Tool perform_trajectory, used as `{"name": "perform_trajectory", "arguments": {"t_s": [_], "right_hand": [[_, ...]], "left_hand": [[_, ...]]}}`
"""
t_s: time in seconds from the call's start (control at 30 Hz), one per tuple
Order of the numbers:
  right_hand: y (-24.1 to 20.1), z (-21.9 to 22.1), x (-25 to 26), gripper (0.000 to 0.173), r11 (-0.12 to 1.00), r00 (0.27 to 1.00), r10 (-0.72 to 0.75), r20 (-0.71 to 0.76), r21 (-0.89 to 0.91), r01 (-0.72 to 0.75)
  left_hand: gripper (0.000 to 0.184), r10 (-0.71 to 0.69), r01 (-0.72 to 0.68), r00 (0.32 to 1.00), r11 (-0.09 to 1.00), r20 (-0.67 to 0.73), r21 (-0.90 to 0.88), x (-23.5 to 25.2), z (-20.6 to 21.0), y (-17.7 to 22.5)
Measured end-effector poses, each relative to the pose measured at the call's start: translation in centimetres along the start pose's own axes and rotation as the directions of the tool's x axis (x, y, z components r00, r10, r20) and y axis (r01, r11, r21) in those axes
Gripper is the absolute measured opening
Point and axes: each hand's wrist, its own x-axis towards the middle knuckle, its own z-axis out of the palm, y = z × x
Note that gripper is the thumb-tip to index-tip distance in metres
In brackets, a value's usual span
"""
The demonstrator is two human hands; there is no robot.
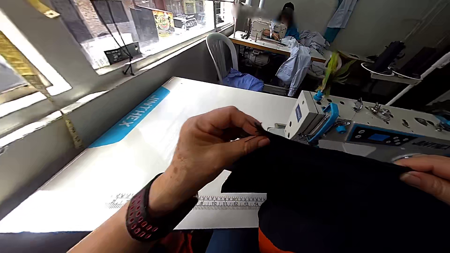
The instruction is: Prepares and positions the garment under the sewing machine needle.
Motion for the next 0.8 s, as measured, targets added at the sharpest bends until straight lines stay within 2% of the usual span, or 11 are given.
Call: {"name": "perform_trajectory", "arguments": {"t_s": [0.1,0.13,0.2,0.27,0.33,0.4,0.43,0.5,0.6,0.7,0.8], "right_hand": [[-0.4,0.7,0.5,0.022,0.992,0.992,-0.114,-0.051,-0.062,0.111],[-0.8,0.8,0.7,0.022,0.988,0.988,-0.144,-0.049,-0.059,0.141],[-1.6,0.7,1.0,0.024,0.984,0.985,-0.174,-0.014,-0.052,0.173],[-2.2,0.7,1.0,0.025,0.983,0.984,-0.176,-0.003,-0.046,0.175],[-2.4,1.1,0.9,0.026,0.989,0.988,-0.149,-0.044,-0.011,0.148],[-2.5,1.5,0.7,0.024,0.991,0.988,-0.128,-0.083,0.038,0.132],[-2.6,1.6,0.7,0.023,0.989,0.986,-0.135,-0.101,0.047,0.140],[-2.6,2.0,0.5,0.018,0.982,0.975,-0.184,-0.124,0.028,0.188],[-2.6,2.6,0.2,0.019,0.970,0.960,-0.243,-0.139,-0.014,0.243],[-2.5,4.2,0.0,0.020,0.976,0.964,-0.194,-0.182,0.065,0.209],[-2.1,6.2,-0.2,0.013,0.964,0.959,-0.167,-0.231,0.167,0.208]], "left_hand": [[0.047,-0.053,0.042,0.998,0.975,0.046,0.219,-0.3,-1.4,-0.4],[0.048,-0.072,0.055,0.997,0.941,0.038,0.333,-0.3,-1.7,-0.3],[0.034,-0.086,0.053,0.995,0.857,0.042,0.513,-0.3,-2.0,0.1],[0.021,-0.099,0.047,0.993,0.824,0.061,0.564,0.0,-1.9,0.8],[0.015,-0.125,0.082,0.990,0.870,0.058,0.486,0.1,-1.6,1.3],[0.013,-0.189,0.160,0.980,0.936,0.067,0.313,-0.1,-1.6,1.6],[0.017,-0.220,0.195,0.972,0.952,0.086,0.234,-0.2,-1.7,1.8],[0.012,-0.236,0.222,0.966,0.966,0.105,0.130,-0.4,-1.5,2.4],[0.011,-0.171,0.153,0.980,0.974,0.099,0.167,-0.7,-1.5,3.2],[0.011,-0.105,0.083,0.987,0.980,0.118,0.179,-1.1,-2.1,2.9],[0.012,-0.131,0.108,0.982,0.980,0.135,0.169,-2.0,-2.5,2.0]]}}
